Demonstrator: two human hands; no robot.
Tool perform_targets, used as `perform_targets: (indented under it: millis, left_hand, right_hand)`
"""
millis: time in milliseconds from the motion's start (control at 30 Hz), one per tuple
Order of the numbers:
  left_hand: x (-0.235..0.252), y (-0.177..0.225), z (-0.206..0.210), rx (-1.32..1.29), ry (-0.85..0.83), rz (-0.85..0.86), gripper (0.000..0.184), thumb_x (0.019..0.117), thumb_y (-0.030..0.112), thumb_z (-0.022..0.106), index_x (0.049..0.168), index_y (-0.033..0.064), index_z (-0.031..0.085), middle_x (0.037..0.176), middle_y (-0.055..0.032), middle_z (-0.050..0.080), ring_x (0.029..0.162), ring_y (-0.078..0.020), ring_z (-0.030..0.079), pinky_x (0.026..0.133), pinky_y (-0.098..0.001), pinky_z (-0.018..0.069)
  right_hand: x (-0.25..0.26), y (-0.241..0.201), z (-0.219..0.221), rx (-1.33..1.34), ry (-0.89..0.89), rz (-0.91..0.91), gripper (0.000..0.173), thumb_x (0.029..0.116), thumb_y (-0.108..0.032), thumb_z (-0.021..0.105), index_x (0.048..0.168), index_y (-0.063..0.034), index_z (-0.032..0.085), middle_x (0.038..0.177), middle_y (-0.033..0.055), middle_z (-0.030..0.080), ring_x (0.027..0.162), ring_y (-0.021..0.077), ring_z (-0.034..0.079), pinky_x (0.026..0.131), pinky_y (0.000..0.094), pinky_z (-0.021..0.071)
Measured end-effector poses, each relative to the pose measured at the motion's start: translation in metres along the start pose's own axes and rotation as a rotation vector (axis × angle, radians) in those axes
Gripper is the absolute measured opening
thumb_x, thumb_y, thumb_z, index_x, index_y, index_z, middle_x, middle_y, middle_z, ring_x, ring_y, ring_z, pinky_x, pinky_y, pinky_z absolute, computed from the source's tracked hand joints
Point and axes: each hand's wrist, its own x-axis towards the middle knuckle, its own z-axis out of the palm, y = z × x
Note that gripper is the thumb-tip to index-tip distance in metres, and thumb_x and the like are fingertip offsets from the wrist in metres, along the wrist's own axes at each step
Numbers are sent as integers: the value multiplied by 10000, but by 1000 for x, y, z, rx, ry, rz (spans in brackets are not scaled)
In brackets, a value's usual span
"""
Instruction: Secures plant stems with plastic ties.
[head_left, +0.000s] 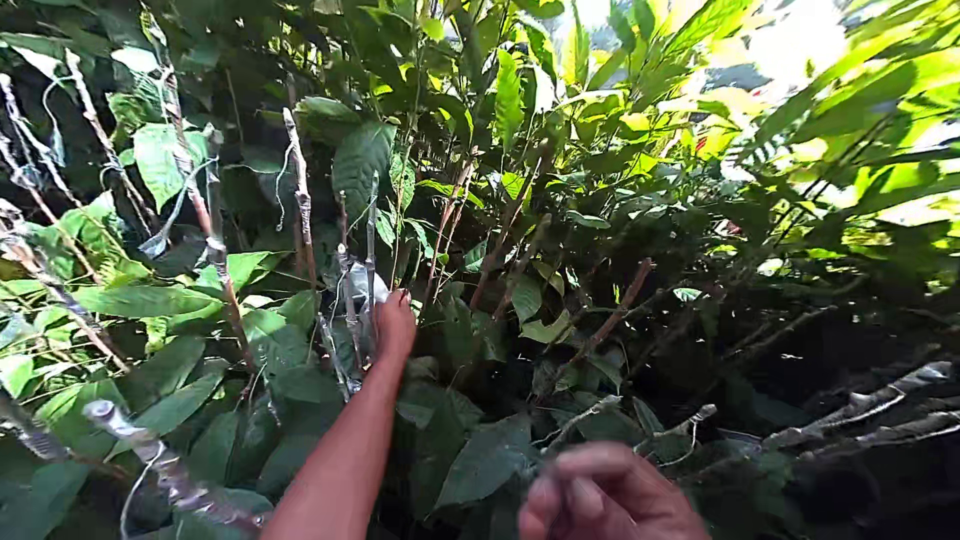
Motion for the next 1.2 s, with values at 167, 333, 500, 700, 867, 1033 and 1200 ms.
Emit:
perform_targets:
  millis: [167,333,500,700,867,1033,1200]
  left_hand:
    - [6,-25,-23,-171,-152,68,305,1047,207,575,1277,38,683,1173,-188,716,1115,-339,680,1020,-557,494]
    - [18,-45,-36,-375,-335,33,282,1029,210,634,1241,28,672,1051,-111,743,891,-174,739,884,-382,601]
    - [20,-56,-44,-681,-492,-49,262,1019,6,562,1277,-29,595,1097,-145,695,867,-165,714,823,-325,599]
    - [25,-64,-50,-912,-579,-172,346,1114,234,446,1306,-33,553,976,-132,729,826,-192,737,772,-333,615]
    - [23,-68,-46,-780,-532,-30,215,974,89,697,1138,-27,620,968,-124,743,808,-172,747,780,-322,626]
    - [19,-62,-46,-466,-418,148,229,1054,179,577,1171,25,698,980,-118,717,842,-182,688,850,-402,569]
    - [17,-58,-49,-443,-566,169,222,1030,175,616,1159,20,711,1024,-105,729,889,-147,704,893,-363,571]
  right_hand:
    - [156,63,29,-258,132,272,145,1049,-28,522,1134,52,609,915,110,696,789,164,714,758,309,620]
    - [251,138,-5,-806,184,521,259,1082,-118,510,1276,28,600,1096,159,689,892,188,709,810,338,591]
    - [275,169,-25,-1114,-190,502,300,1016,-58,582,1305,16,607,1187,181,689,1049,253,696,961,436,560]
    - [285,165,-20,-1309,-442,454,203,962,-62,669,1154,-50,736,1142,139,723,1047,263,695,969,508,546]
    - [286,162,-13,-1318,-480,505,232,967,-17,625,1181,-30,712,1011,128,726,858,198,693,841,420,579]
    - [262,152,7,-1393,-310,646,221,1053,-146,558,1181,8,651,1011,124,720,846,177,721,808,364,604]
    - [187,112,81,-1808,-894,441,395,1015,-76,525,1399,-120,605,1150,223,702,1059,413,689,907,602,532]
